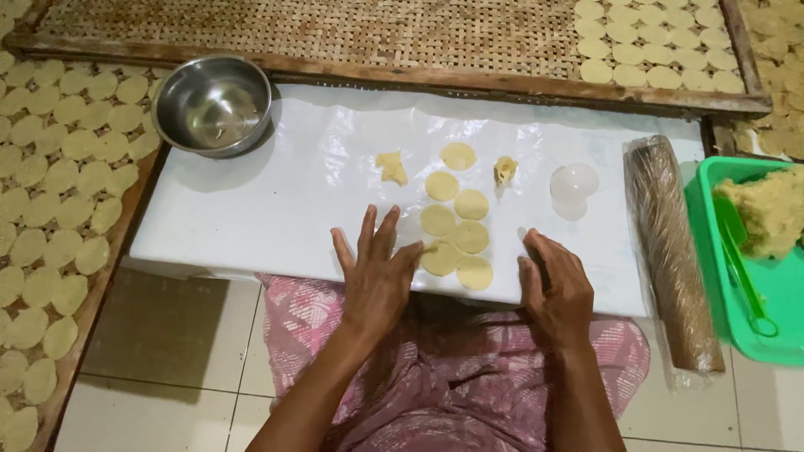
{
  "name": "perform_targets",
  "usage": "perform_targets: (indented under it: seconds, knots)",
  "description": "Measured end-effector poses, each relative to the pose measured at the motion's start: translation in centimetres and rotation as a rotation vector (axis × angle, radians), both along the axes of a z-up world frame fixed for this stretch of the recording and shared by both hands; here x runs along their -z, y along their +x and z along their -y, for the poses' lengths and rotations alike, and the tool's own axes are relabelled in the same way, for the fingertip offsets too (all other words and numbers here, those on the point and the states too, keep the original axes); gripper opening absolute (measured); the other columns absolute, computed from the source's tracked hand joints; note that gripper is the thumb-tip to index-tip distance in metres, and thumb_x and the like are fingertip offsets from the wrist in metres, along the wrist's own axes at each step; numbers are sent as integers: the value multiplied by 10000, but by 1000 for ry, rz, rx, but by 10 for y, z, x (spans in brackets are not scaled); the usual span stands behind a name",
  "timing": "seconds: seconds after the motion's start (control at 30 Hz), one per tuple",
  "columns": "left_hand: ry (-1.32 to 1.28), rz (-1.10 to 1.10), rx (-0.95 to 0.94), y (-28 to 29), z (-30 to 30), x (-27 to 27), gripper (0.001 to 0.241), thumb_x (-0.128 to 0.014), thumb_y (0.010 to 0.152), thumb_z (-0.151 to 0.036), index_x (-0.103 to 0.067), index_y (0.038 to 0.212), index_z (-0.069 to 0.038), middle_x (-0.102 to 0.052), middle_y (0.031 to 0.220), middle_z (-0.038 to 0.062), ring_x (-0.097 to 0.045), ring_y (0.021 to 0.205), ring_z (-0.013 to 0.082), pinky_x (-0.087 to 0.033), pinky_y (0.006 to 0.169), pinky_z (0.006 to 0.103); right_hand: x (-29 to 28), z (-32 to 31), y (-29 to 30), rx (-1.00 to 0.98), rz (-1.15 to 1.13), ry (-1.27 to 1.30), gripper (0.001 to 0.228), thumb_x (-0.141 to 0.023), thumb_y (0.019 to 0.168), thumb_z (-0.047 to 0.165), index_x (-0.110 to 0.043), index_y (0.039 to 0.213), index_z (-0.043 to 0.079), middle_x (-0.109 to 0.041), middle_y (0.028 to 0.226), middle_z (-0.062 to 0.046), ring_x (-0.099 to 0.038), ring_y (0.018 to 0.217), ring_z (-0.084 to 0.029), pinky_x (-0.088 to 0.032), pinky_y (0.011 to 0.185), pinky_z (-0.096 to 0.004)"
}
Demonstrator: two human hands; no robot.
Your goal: Preparing small circular dough portions and placing them on a woven drying rack.
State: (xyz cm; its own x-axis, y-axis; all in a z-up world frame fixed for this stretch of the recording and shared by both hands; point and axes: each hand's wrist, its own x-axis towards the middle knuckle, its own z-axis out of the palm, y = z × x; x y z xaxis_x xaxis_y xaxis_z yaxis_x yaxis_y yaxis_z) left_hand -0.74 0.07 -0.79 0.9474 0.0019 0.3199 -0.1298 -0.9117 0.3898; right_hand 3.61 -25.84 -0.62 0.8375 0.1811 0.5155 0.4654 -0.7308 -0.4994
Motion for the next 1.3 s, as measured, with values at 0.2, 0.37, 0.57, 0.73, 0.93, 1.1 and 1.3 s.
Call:
perform_targets:
  seconds: [0.2, 0.37, 0.57, 0.73, 0.93, 1.1, 1.3]
  knots:
    - [-115, -21, -16, -3, 0, -2, 170, -784, 840, -144, -710, 992, -144, -443, 1538, 143, -223, 1546, 368, -47, 1181, 758, 2, 1, 0, -4, -12, -17, 406, -720, 957, 70, -636, 1355, 77, -729, 1241, -112, -689, 1170, -298, -557, 984, -403]
    - [-93, 18, -20, -1, -2, 0, 232, -775, 863, -175, -715, 1084, -137, -460, 1523, 134, -242, 1539, 359, -56, 1182, 755, -6, -4, -3, 10, -46, 17, 402, -722, 947, 64, -647, 1341, 75, -729, 1238, -117, -688, 1160, -299, -555, 987, -404]
    - [-35, 28, -12, 7, -5, 0, 150, -763, 868, -196, -700, 999, -160, -480, 1500, 119, -273, 1516, 359, -96, 1169, 748, -6, -4, -1, 8, -26, 17, 388, -720, 949, 56, -649, 1331, 71, -732, 1229, -115, -687, 1160, -300, -555, 986, -404]
    - [-21, 76, 25, 23, -3, -2, 156, -759, 885, -155, -673, 996, -90, -490, 1473, 142, -303, 1522, 368, -171, 1173, 751, -8, -5, -3, 22, -63, 18, 399, -713, 941, 43, -648, 1334, 68, -731, 1224, -119, -690, 1147, -302, -554, 978, -410]
    - [-331, 161, 90, 46, 6, -12, 138, -762, 872, -135, -676, 970, -93, -602, 1346, 125, -483, 1367, 377, -415, 1114, 512, -5, -3, -2, 12, -30, 23, 393, -712, 947, 52, -640, 1332, 83, -735, 1220, -107, -689, 1164, -301, -555, 989, -411]
    - [-261, -76, 90, 46, 15, -32, 120, -777, 893, -176, -706, 977, -130, -669, 1073, 59, -600, 1041, 290, -500, 921, 411, -3, -1, 0, 4, -36, 1, 406, -724, 942, 63, -638, 1338, 82, -734, 1219, -108, -690, 1155, -298, -555, 972, -415]
    - [-528, -126, 47, 46, 17, -19, 119, -725, 939, -189, -690, 1021, -110, -735, 924, 33, -679, 890, 234, -538, 789, 370, -8, -3, -1, -2, -28, 16, 409, -723, 945, 58, -638, 1344, 76, -732, 1229, -108, -686, 1158, -304, -553, 982, -413]
